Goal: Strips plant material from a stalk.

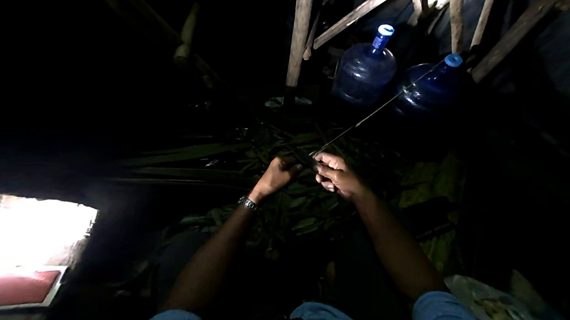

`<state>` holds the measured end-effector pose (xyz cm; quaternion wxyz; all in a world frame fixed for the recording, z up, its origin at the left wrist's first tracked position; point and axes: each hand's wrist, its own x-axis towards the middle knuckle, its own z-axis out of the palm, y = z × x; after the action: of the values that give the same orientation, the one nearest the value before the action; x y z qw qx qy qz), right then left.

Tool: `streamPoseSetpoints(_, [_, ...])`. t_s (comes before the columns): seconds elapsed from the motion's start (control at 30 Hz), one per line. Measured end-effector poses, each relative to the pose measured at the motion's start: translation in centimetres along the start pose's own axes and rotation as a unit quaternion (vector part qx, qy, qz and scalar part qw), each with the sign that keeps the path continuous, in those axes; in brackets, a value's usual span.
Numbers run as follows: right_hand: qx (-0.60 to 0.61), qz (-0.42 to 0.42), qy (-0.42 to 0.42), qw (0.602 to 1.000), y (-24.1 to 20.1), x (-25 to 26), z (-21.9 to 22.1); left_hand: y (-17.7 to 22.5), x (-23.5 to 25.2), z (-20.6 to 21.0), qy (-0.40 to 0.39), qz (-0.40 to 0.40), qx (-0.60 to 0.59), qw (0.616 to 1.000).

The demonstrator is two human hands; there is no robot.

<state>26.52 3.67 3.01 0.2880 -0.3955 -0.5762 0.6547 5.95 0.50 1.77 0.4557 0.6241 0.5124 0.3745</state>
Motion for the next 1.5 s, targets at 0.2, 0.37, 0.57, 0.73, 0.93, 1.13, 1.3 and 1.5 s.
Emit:
streamPoseSetpoints(0.2, [0.008, 0.059, 0.137, 0.989, 0.4, 1.0, 2.1, 0.3, 0.0, 1.9, 0.072, -0.007, 0.25, 0.966])
streamPoseSetpoints(0.37, [0.05, 0.022, 0.202, 0.978, 0.8, 2.1, 1.3, 0.6, -0.3, 2.3, 0.08, -0.019, 0.303, 0.949])
streamPoseSetpoints(0.57, [0.122, -0.021, 0.246, 0.961, -0.3, 1.6, -3.1, 1.0, -0.8, 1.9, 0.084, 0.0, 0.289, 0.954])
streamPoseSetpoints(0.73, [0.147, -0.061, 0.345, 0.925, -0.6, 0.9, -8.7, 0.0, -0.9, 0.6, 0.089, -0.019, 0.289, 0.953])
streamPoseSetpoints(0.93, [0.146, -0.095, 0.33, 0.928, -0.6, 0.0, -8.5, 0.2, -0.5, -0.6, 0.087, -0.056, 0.036, 0.994])
streamPoseSetpoints(1.13, [0.008, -0.053, -0.018, 0.998, 0.4, 0.1, -1.1, 1.7, -0.6, -0.6, 0.025, -0.149, -0.147, 0.977])
streamPoseSetpoints(1.3, [0.041, -0.039, -0.033, 0.998, 0.9, 0.7, -0.1, 1.4, -0.5, -1.0, -0.026, -0.16, -0.163, 0.973])
streamPoseSetpoints(1.5, [0.022, -0.086, 0.045, 0.995, 0.9, 0.5, 0.0, 1.6, -0.4, -0.5, -0.035, -0.149, -0.166, 0.974])
